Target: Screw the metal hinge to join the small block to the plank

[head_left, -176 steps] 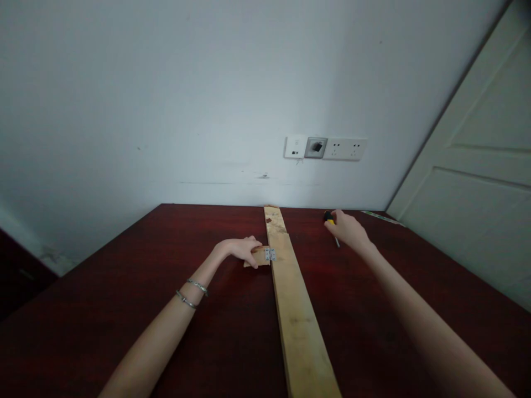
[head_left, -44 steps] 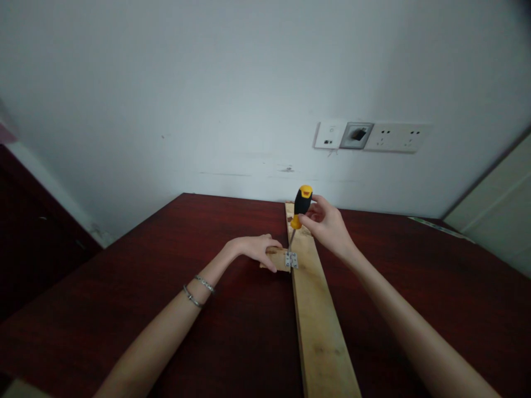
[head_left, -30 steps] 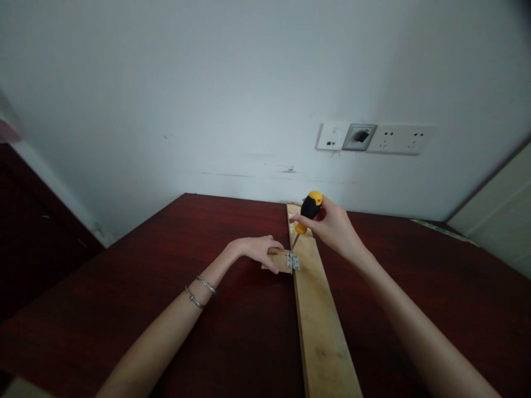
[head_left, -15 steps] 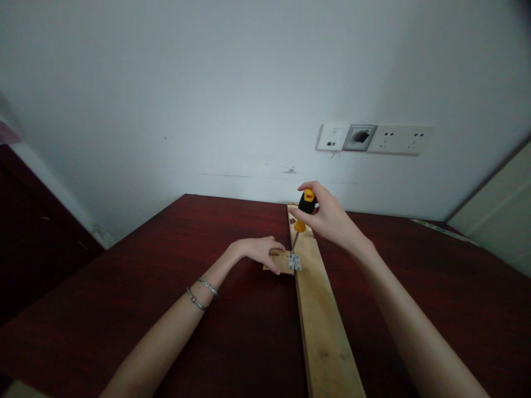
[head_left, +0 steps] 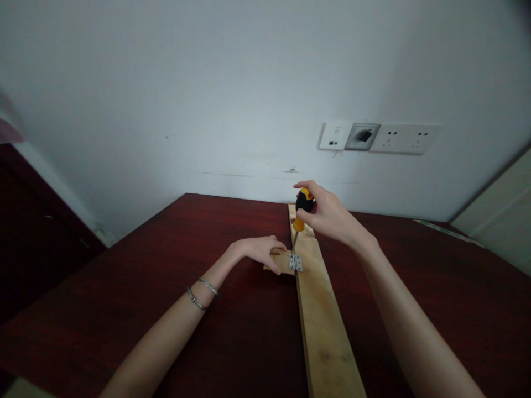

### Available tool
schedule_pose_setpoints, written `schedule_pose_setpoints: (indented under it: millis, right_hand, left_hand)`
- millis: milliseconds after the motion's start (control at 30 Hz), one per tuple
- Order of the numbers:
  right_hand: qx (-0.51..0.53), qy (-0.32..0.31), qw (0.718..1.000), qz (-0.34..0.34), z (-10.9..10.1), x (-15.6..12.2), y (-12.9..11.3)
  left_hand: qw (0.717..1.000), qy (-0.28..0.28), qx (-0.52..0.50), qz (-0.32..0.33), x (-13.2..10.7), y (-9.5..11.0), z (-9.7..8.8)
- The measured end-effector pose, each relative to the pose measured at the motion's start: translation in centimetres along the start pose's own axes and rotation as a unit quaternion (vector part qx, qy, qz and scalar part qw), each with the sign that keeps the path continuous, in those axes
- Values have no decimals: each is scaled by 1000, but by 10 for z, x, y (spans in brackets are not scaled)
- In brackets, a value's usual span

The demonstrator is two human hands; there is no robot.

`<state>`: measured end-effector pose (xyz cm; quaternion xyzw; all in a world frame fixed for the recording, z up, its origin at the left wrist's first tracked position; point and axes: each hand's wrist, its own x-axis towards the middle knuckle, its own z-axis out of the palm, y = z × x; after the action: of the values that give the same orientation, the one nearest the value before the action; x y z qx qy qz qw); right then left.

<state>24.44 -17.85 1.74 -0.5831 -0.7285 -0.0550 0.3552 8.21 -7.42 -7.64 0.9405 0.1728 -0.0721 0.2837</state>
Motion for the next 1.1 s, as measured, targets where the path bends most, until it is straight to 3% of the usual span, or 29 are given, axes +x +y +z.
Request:
schedule_pose_setpoints:
  millis: [200, 400, 1100]
  right_hand:
    - [-43, 7, 999, -13, 1, -1, 3]
    - [3, 11, 1000, -6, -2, -1, 5]
    - [-62, -19, 998, 10, -9, -4, -1]
  left_hand:
    - [998, 0, -55, 19, 0, -1, 2]
    - [997, -12, -74, 11, -1, -2, 2]
    - [999, 33, 36, 13, -2, 7, -2]
